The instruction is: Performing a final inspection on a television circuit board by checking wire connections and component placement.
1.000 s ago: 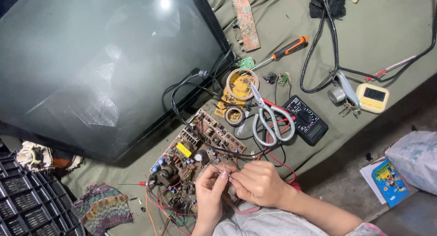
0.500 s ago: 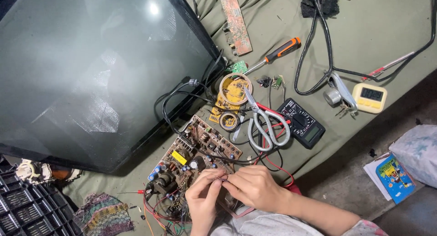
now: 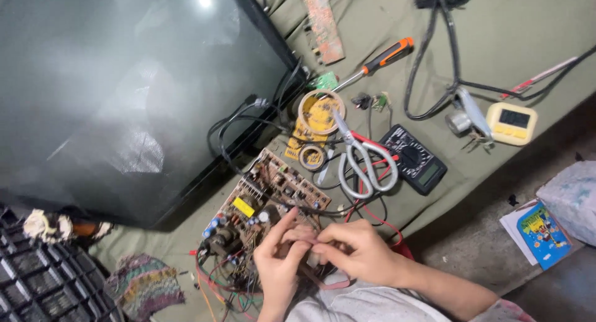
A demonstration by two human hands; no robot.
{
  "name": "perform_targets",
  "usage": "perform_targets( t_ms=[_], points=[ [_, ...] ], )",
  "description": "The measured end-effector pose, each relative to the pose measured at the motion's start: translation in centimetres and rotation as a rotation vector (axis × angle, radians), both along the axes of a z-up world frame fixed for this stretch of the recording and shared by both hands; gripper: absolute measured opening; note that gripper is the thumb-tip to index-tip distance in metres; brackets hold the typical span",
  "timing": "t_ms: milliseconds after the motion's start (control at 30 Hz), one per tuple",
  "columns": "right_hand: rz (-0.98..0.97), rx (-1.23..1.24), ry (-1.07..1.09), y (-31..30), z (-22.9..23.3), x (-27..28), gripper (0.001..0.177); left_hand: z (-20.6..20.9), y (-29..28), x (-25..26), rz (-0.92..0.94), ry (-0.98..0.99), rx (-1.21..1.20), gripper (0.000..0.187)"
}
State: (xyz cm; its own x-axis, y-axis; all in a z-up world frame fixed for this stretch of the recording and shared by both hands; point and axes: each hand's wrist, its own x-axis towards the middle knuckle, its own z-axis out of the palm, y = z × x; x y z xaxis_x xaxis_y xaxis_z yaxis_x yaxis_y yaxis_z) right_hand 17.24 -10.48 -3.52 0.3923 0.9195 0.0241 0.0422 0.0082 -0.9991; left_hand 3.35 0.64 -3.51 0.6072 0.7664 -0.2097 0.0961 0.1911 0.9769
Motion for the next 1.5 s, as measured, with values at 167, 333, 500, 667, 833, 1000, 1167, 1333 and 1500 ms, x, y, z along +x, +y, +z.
perform_targets(
  t_ms=[167,333,500,667,833,1000,1167,1333,1500],
  points=[
    [-0.009,-0.127,0.293,-1.0,-0.3,-0.2,0.016,-0.2,-0.8,0.0,-0.082,-0.054,-0.098,0.017],
    [0.077,-0.057,0.451,-1.5,-0.2,0.1,0.022,0.9,-1.2,-0.2,-0.121,-0.203,-0.098,0.001],
    [0.126,-0.102,0.888,-1.8,-1.9,-0.3,0.023,-0.3,-1.6,-0.8,-0.105,-0.312,-0.450,0.004],
    [0.025,-0.138,0.838,-1.3,-1.4,-1.2,0.022,0.3,-1.4,-0.8,-0.036,-0.272,-0.344,0.002],
    [-0.065,-0.176,0.458,-1.2,-0.6,-1.9,0.015,1.1,-1.0,-1.1,0.057,-0.161,-0.065,0.009],
    [-0.055,-0.254,0.372,-1.0,-0.3,-2.6,0.015,-0.6,-0.8,-2.4,0.035,-0.191,-0.339,0.021],
    [0.126,-0.213,0.548,0.0,0.6,-1.7,0.020,-2.0,-0.8,-2.8,-0.062,-0.362,-0.607,0.026],
    [0.171,-0.286,0.591,0.4,1.1,-1.6,0.021,-1.7,-0.1,-3.1,-0.092,-0.395,-0.630,0.016],
    [0.208,-0.305,0.286,0.6,0.6,-2.0,0.027,-1.7,0.1,-3.8,-0.020,-0.354,-0.660,0.009]
  ],
)
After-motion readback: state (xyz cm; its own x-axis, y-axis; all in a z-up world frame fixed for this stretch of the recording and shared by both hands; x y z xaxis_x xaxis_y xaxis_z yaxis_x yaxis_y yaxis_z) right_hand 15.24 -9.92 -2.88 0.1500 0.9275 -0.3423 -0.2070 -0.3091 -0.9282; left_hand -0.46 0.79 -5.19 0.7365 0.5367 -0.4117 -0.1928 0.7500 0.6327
